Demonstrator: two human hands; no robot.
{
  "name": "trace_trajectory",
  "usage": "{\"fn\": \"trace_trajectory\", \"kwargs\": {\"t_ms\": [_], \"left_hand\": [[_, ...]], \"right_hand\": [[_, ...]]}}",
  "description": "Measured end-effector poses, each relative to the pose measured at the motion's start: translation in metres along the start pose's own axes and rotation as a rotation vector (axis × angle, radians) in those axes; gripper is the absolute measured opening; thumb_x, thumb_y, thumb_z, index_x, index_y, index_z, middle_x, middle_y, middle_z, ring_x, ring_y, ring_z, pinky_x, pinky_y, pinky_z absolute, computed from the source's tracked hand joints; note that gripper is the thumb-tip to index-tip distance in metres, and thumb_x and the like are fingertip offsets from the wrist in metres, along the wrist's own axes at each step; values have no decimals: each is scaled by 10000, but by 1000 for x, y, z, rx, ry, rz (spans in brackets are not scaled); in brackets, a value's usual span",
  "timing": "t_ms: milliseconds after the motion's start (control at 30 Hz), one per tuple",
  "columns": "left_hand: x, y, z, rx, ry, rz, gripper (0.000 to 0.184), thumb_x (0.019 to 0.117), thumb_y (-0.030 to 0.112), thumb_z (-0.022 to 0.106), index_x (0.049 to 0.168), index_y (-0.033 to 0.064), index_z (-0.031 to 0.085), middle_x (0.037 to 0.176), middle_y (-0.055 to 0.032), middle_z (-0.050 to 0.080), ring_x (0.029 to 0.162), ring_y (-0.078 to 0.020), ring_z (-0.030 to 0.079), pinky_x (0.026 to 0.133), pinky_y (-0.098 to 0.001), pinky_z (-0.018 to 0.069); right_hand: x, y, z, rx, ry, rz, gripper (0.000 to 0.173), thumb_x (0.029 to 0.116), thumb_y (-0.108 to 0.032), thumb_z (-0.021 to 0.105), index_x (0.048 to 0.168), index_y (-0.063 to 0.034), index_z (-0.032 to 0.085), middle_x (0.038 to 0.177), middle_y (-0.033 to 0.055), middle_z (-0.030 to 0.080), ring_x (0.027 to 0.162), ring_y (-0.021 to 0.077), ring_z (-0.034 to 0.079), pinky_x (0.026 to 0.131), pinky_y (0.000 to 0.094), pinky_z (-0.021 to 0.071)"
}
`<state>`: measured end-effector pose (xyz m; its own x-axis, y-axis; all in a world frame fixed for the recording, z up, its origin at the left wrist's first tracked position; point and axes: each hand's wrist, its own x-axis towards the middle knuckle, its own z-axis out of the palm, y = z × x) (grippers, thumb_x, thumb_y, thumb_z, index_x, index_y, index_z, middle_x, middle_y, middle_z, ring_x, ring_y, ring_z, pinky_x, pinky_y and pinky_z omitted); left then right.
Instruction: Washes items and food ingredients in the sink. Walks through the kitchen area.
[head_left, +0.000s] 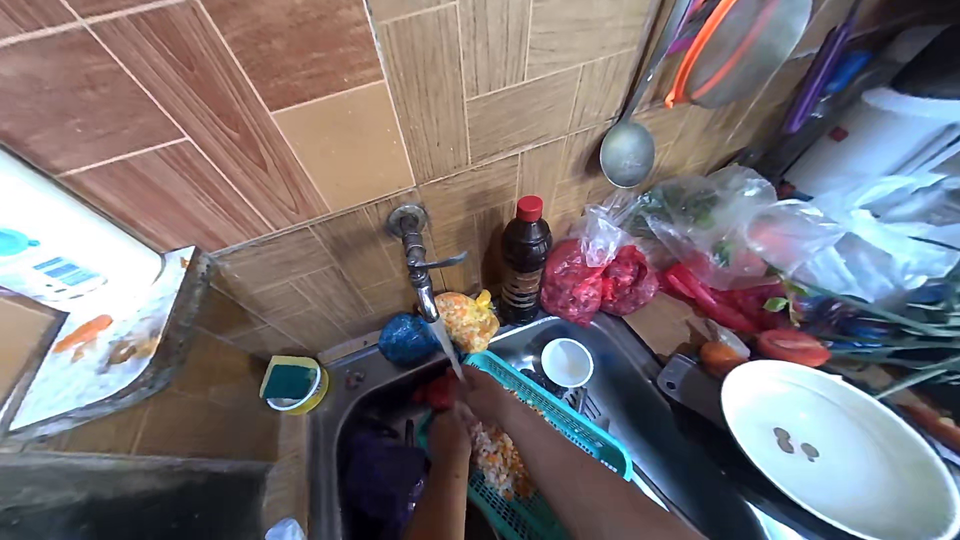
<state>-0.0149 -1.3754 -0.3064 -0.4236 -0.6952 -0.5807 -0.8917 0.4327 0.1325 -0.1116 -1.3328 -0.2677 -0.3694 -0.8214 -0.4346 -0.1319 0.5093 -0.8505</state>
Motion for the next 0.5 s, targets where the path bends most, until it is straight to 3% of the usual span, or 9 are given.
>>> {"fn": "trace_trajectory", "kwargs": {"t_ms": [100, 200, 267, 400, 433, 500], "left_hand": [[4, -6, -14, -82, -47, 49, 334, 1029, 237, 590, 1284, 43, 684, 1357, -181, 642, 1310, -332, 580, 1113, -514, 443], [1, -18, -33, -264, -10, 115, 292, 1013, 219, 612, 1217, 36, 717, 1266, -167, 690, 1232, -303, 631, 1085, -486, 467], [-2, -21, -45, -423, 22, 192, 303, 1044, 185, 566, 1273, 2, 645, 1268, -187, 667, 1210, -297, 635, 1071, -463, 485], [-2, -20, -53, -642, 71, 324, 368, 1119, 178, 382, 1376, -59, 496, 1244, -238, 640, 1141, -294, 660, 1013, -436, 528], [-2, -20, -54, -655, 66, 331, 387, 1119, 197, 401, 1402, -58, 469, 1271, -250, 626, 1162, -304, 647, 1024, -441, 516], [0, -23, -55, -596, 54, 339, 463, 1053, 209, 579, 1422, -43, 457, 1293, -245, 622, 1189, -309, 638, 1041, -441, 512]], "right_hand": [[2, 1, 2, -130, 24, 38, 424, 1037, -134, 568, 1452, -52, 543, 1371, 206, 625, 1272, 332, 608, 1105, 515, 466], [1, 2, 10, -371, 20, 137, 487, 1013, -128, 589, 1487, -60, 505, 1452, 224, 565, 1344, 391, 554, 1121, 584, 443], [2, 5, 16, -459, -16, 171, 524, 978, -118, 643, 1477, -25, 510, 1469, 247, 541, 1353, 431, 532, 1106, 621, 435], [5, 1, 12, -392, 73, 179, 399, 1059, -179, 539, 1440, -66, 571, 1426, 217, 597, 1328, 401, 570, 1114, 585, 443], [2, -5, 7, -340, 104, 188, 386, 1062, -177, 545, 1427, -59, 579, 1394, 223, 617, 1309, 398, 585, 1109, 574, 448], [1, -14, -3, -307, 163, 202, 389, 1018, -167, 627, 1383, -41, 584, 1312, 234, 651, 1242, 407, 625, 1058, 573, 493]]}}
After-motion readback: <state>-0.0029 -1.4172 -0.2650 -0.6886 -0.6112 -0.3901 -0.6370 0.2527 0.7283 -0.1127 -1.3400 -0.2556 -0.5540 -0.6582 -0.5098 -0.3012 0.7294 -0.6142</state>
